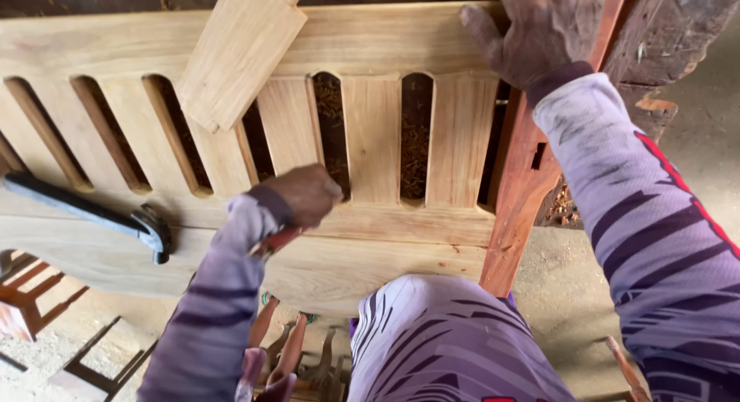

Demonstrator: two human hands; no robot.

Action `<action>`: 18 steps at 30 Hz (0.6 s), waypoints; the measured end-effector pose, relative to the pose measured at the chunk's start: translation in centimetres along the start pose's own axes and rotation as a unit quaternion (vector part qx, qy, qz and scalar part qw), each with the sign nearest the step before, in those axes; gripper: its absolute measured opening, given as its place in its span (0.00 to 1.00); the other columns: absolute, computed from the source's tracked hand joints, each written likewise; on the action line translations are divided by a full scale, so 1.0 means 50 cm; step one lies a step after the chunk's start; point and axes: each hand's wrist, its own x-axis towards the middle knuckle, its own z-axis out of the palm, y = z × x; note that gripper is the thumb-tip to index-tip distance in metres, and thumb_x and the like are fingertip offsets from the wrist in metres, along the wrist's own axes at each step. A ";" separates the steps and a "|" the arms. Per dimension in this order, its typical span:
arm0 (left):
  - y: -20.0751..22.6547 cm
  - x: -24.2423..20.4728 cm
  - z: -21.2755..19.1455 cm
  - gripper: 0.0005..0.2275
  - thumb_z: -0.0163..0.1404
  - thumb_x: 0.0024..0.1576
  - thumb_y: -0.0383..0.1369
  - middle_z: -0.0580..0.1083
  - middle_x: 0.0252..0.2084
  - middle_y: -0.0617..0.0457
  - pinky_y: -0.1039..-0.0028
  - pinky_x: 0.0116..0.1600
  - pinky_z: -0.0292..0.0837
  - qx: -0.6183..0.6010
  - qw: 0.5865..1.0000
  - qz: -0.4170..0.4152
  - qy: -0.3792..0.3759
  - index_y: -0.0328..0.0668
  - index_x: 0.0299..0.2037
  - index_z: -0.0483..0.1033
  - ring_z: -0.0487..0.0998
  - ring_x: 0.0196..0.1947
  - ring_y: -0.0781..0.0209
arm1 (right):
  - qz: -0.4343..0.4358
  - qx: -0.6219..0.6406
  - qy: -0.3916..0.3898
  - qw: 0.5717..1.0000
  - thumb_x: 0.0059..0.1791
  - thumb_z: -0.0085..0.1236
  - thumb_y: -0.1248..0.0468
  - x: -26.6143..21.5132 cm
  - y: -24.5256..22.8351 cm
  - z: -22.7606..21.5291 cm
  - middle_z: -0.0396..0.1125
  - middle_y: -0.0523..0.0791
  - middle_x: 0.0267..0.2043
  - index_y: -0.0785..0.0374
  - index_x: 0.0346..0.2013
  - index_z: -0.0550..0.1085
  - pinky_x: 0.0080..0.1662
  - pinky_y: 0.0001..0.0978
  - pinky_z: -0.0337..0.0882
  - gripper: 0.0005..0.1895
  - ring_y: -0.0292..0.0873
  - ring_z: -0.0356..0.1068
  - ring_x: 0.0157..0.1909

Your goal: Clean and refine the joints of a wooden headboard frame using a small hand tool.

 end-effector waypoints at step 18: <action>0.082 -0.042 -0.035 0.11 0.46 0.53 0.29 0.79 0.37 0.33 0.50 0.49 0.75 -0.209 0.931 -0.297 0.020 0.35 0.41 0.79 0.80 0.40 0.35 | 0.045 0.138 -0.042 0.989 0.60 0.57 0.60 0.018 -0.023 0.001 0.73 0.56 0.47 0.70 0.54 0.74 0.51 0.50 0.73 0.15 0.58 0.74 0.49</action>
